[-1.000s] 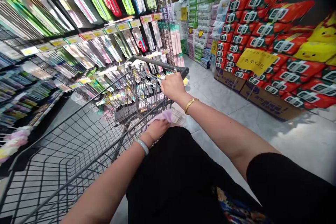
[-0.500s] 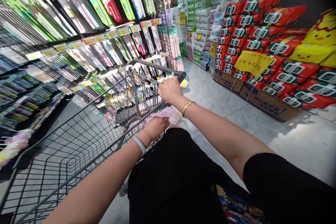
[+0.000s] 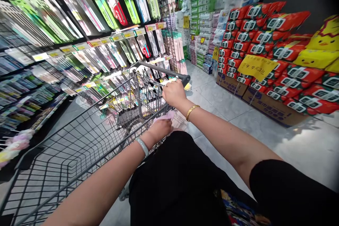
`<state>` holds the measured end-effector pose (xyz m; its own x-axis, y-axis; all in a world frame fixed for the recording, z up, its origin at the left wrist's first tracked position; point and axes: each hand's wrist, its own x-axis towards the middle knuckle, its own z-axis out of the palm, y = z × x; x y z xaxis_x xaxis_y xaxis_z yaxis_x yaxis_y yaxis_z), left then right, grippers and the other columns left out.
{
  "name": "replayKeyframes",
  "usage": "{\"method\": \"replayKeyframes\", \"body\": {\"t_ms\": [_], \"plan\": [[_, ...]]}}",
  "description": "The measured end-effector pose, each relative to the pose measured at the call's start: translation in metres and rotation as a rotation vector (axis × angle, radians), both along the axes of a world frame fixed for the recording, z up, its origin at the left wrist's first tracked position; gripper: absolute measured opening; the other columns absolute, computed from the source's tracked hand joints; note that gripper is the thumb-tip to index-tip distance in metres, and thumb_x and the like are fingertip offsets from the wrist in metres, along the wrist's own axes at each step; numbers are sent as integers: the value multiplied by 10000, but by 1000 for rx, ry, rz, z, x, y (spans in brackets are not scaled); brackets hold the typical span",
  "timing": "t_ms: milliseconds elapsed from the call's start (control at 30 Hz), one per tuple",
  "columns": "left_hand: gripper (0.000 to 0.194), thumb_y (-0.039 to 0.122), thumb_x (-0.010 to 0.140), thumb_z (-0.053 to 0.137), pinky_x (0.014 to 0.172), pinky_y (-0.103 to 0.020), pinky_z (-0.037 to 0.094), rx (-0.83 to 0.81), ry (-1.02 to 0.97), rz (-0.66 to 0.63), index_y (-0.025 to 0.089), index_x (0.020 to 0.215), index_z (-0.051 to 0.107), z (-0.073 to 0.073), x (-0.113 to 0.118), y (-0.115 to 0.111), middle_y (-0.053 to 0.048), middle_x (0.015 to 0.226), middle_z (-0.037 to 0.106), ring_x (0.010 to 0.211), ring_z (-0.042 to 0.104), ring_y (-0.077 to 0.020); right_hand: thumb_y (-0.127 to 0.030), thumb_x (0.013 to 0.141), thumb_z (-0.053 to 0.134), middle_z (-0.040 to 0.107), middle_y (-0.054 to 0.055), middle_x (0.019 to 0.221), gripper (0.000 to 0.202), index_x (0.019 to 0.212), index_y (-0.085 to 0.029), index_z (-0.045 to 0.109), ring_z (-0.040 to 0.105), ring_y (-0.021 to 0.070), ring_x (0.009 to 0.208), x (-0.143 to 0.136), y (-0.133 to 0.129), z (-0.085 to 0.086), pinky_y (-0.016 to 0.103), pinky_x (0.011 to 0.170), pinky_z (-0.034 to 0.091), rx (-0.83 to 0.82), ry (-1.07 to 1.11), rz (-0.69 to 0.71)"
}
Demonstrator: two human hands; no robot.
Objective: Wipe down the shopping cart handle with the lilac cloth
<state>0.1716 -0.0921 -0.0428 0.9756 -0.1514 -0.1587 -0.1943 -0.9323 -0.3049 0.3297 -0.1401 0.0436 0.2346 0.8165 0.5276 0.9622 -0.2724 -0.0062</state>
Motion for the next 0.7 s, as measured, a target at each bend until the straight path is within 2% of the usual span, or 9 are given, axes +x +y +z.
{"method": "replayKeyframes", "body": {"t_ms": [100,167,267,333,433,533,600,667,700], "plan": [[149,81,843,610,742,-335,482,-16,51,-37,170,795,720,-7,-14,2,-91,835,686,828,645,-217,-290,953,403,690,150,980,354,936,-137,722,582,262,955,-2,-1,1,437,881,277,-12,0,-7],[143,118,874,595,855,-364,473,-26,6,-77,188,853,717,7,-12,3,-99,921,689,957,629,-231,-284,959,389,690,152,980,362,933,-135,718,583,260,952,-3,-1,1,437,880,275,-8,2,-14],[177,183,943,525,1051,-411,382,-57,-105,-128,223,968,696,38,0,5,-95,1104,659,1146,549,-231,-266,974,346,695,151,980,388,936,-135,709,589,258,948,-5,-2,1,440,887,275,-7,0,-16],[196,186,953,508,1102,-416,343,-108,-144,-131,241,986,694,50,4,5,-83,1155,645,1196,518,-222,-267,985,323,699,150,981,403,949,-133,702,597,260,949,-5,-3,2,443,893,285,-14,0,-1],[159,162,915,559,1029,-397,417,-183,-79,-96,222,864,697,46,-2,4,-84,1018,674,1105,573,-221,-311,1003,312,699,156,1048,426,975,-135,699,604,269,1008,-5,-9,5,452,927,313,-14,18,59],[131,131,885,563,946,-383,466,-253,-66,-58,202,907,670,38,-10,0,-86,955,674,996,614,-220,-395,1004,356,551,133,1396,406,1151,-189,673,479,278,1285,-9,-27,2,468,1067,287,101,60,139],[207,124,861,556,934,-401,477,-383,-230,70,190,1045,622,39,-7,-5,-98,1022,661,1005,614,-234,-451,996,379,352,68,1568,426,1317,-260,582,292,262,1441,-18,-46,-9,486,1165,205,213,104,206],[291,159,848,549,866,-395,512,-617,-482,352,181,1138,549,46,1,-13,-95,1041,647,973,624,-237,-483,990,369,289,45,1598,487,1423,-284,471,215,243,1481,-32,-65,-29,499,1201,183,280,184,285],[319,181,849,538,814,-374,530,-768,-591,511,183,1167,513,51,7,-17,-83,1029,644,941,633,-227,-516,975,389,281,62,1600,555,1471,-269,403,222,240,1481,-40,-72,-41,487,1199,226,311,250,311]]}}
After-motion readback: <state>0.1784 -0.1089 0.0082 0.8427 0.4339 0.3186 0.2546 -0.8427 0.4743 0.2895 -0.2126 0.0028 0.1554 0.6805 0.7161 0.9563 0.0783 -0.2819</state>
